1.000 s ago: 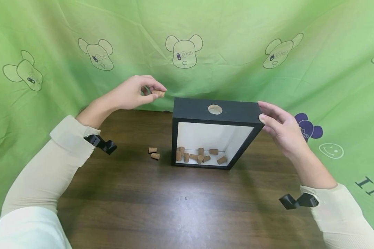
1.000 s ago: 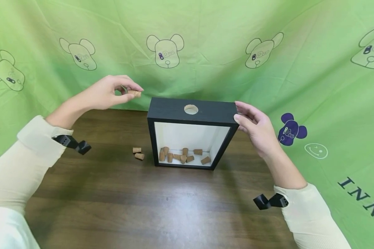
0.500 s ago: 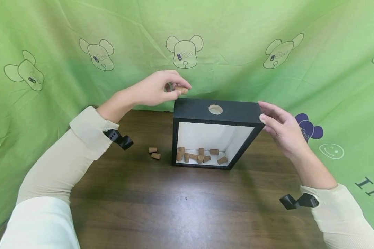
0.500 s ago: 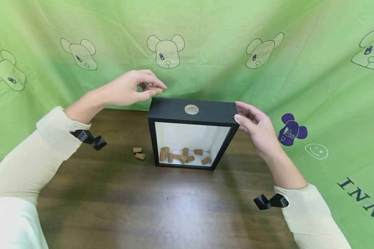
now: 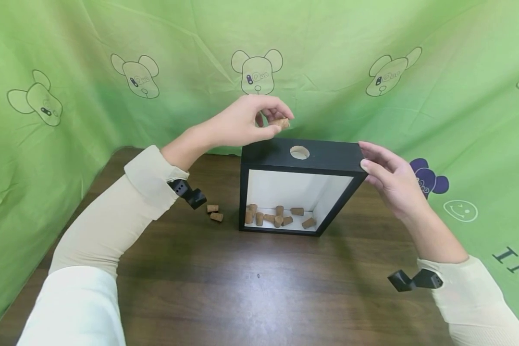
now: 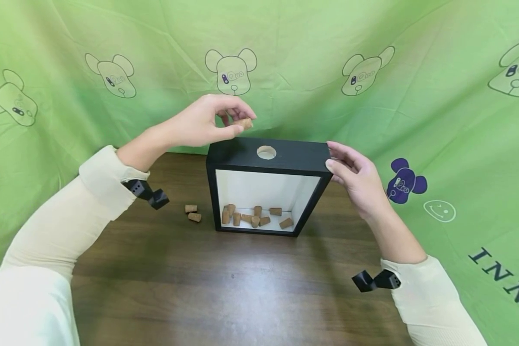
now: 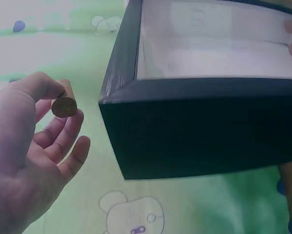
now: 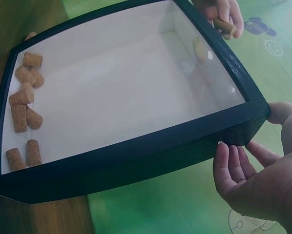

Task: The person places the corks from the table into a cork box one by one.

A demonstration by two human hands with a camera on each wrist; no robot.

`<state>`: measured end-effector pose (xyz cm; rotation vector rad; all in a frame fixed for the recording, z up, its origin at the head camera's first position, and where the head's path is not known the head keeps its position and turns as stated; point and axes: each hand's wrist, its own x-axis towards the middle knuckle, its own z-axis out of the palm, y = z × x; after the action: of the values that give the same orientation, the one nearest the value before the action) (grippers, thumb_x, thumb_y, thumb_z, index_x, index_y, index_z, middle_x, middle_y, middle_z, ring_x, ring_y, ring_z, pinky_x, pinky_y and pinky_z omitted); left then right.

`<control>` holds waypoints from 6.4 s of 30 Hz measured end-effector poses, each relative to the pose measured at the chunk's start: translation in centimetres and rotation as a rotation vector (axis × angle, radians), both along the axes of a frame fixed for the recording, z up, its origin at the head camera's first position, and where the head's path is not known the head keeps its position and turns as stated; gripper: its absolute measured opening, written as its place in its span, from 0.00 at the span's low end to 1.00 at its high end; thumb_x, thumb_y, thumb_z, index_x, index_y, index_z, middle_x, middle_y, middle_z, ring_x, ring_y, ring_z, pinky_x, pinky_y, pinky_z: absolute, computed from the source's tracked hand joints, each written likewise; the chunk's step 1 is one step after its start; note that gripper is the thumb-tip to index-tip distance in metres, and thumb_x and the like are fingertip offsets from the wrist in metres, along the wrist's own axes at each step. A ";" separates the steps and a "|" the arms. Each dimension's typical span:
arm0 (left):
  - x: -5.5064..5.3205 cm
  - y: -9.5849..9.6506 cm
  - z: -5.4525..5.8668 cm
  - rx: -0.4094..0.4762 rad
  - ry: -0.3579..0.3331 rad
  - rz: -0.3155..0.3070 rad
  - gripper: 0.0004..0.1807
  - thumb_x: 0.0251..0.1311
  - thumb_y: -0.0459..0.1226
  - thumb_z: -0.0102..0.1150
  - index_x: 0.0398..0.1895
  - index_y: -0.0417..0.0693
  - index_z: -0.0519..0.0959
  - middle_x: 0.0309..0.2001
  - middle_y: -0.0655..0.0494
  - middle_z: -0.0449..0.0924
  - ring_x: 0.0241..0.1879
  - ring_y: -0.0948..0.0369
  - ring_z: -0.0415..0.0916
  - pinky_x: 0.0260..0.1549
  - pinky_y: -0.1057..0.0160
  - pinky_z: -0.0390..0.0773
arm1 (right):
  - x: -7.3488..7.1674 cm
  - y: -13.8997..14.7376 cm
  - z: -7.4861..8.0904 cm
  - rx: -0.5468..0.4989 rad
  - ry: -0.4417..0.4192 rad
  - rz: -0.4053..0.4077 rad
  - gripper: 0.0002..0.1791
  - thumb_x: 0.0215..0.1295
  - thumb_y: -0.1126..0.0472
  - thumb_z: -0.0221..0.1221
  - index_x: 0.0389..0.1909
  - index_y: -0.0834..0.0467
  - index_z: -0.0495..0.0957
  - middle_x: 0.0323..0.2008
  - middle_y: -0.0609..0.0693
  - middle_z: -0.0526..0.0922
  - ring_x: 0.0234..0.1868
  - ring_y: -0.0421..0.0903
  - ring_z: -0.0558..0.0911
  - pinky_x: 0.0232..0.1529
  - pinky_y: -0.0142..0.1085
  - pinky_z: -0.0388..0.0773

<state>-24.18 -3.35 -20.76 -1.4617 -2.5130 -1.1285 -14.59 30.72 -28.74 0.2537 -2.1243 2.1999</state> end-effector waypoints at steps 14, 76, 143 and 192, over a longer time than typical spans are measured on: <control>0.0 2.7 -1.4 0.060 -0.055 -0.065 0.12 0.63 0.37 0.71 0.44 0.46 0.78 0.38 0.60 0.86 0.41 0.68 0.79 0.41 0.64 0.72 | -0.1 -0.1 -0.2 -0.007 -0.007 -0.001 0.21 0.73 0.70 0.57 0.65 0.54 0.78 0.54 0.48 0.73 0.49 0.39 0.72 0.41 0.25 0.77; 1.6 -14.8 -19.1 0.010 -0.338 0.319 0.19 0.67 0.32 0.65 0.59 0.36 0.79 0.56 0.39 0.81 0.56 0.44 0.77 0.52 0.45 0.75 | 0.3 -0.4 0.3 0.025 -0.009 -0.027 0.22 0.73 0.68 0.58 0.65 0.53 0.78 0.54 0.48 0.73 0.50 0.39 0.71 0.41 0.24 0.77; 1.1 -13.8 -24.6 -0.061 -0.298 0.354 0.10 0.67 0.31 0.63 0.48 0.39 0.86 0.44 0.49 0.84 0.43 0.54 0.76 0.47 0.52 0.76 | 0.4 -0.1 0.1 0.001 -0.010 0.007 0.23 0.73 0.69 0.58 0.67 0.53 0.77 0.54 0.48 0.73 0.48 0.38 0.72 0.40 0.24 0.77; 0.7 -7.5 -1.5 -0.022 -0.072 0.182 0.11 0.69 0.43 0.63 0.49 0.49 0.86 0.41 0.56 0.83 0.42 0.61 0.73 0.42 0.61 0.73 | 0.3 -0.1 0.1 0.014 -0.005 0.009 0.23 0.73 0.69 0.59 0.67 0.54 0.76 0.55 0.48 0.73 0.49 0.39 0.72 0.42 0.24 0.77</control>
<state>-23.49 -10.82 -22.30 -1.1863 -2.6491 -1.1461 -14.24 30.58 -28.60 0.2591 -2.1465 2.1930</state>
